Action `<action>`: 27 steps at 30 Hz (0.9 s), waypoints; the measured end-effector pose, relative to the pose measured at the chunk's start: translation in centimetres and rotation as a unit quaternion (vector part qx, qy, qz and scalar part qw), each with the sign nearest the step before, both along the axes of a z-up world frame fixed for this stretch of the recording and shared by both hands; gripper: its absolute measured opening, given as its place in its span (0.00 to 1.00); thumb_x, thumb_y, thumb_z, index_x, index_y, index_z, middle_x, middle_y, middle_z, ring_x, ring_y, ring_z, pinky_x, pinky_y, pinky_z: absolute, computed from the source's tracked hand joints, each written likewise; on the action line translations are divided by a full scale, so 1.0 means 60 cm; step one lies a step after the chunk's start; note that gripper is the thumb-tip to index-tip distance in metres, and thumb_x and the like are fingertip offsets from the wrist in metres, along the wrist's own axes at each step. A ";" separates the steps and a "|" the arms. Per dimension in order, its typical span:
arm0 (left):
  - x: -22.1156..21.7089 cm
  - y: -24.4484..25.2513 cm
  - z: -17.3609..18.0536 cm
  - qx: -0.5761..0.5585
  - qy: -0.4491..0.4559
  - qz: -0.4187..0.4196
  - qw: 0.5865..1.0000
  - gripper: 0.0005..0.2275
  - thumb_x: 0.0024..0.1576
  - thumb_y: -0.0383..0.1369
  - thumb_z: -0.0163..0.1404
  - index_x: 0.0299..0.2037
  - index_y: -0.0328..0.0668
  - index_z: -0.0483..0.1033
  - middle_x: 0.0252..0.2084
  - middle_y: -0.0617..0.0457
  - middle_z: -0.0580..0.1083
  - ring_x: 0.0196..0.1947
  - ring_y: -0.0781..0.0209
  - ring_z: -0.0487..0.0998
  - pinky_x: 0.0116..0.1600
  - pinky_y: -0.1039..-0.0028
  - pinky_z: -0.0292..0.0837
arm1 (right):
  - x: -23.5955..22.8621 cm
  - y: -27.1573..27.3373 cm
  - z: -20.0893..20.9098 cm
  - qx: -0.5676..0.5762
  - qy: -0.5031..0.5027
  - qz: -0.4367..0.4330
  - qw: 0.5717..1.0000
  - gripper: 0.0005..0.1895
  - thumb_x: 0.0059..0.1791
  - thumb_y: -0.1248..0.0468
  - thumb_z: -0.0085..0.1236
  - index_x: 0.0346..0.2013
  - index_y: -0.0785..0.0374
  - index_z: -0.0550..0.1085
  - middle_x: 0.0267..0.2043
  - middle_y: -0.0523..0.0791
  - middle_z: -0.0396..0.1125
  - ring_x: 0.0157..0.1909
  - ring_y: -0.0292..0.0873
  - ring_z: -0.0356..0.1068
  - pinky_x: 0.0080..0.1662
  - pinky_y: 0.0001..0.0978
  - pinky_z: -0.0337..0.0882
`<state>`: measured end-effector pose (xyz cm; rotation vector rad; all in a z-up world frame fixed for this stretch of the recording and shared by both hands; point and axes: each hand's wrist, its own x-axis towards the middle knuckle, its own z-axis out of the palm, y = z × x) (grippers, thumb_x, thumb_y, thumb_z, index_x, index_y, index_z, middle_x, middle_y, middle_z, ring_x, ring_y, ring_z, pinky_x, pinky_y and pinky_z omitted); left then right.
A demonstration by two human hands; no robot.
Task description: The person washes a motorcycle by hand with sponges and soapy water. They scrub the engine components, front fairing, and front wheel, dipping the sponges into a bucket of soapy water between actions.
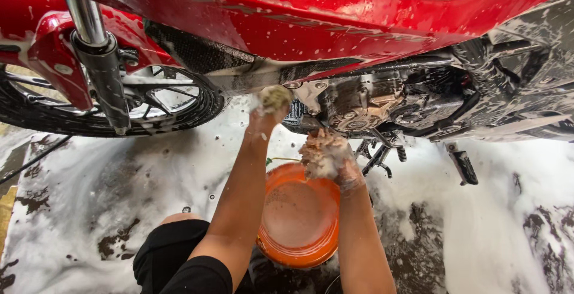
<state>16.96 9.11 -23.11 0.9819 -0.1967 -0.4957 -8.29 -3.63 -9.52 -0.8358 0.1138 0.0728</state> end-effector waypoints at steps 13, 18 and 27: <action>-0.049 -0.063 -0.111 -0.057 0.090 0.002 0.994 0.18 0.63 0.39 0.42 0.56 0.37 0.74 0.51 0.45 0.77 0.46 0.57 0.77 0.48 0.70 0.76 | -0.041 -0.025 -0.045 -0.113 -0.073 -0.065 0.989 0.67 0.31 0.39 0.78 0.70 0.63 0.49 0.59 0.58 0.64 0.55 0.60 0.70 0.53 0.57 0.77; -0.050 -0.076 -0.115 -0.078 0.104 0.017 0.991 0.18 0.63 0.39 0.42 0.56 0.37 0.74 0.51 0.45 0.77 0.46 0.57 0.77 0.48 0.69 0.76 | -0.012 -0.028 -0.044 -0.049 -0.138 -0.057 0.988 0.62 0.38 0.42 0.77 0.72 0.72 0.54 0.63 0.61 0.64 0.61 0.61 0.70 0.61 0.55 0.74; -0.059 -0.077 -0.046 -0.063 0.055 -0.022 0.996 0.17 0.63 0.39 0.42 0.55 0.37 0.74 0.51 0.45 0.77 0.46 0.56 0.77 0.48 0.69 0.75 | -0.011 -0.051 0.013 -0.042 -0.229 0.047 0.971 0.54 0.43 0.48 0.73 0.73 0.63 0.51 0.69 0.56 0.59 0.64 0.60 0.68 0.62 0.58 0.74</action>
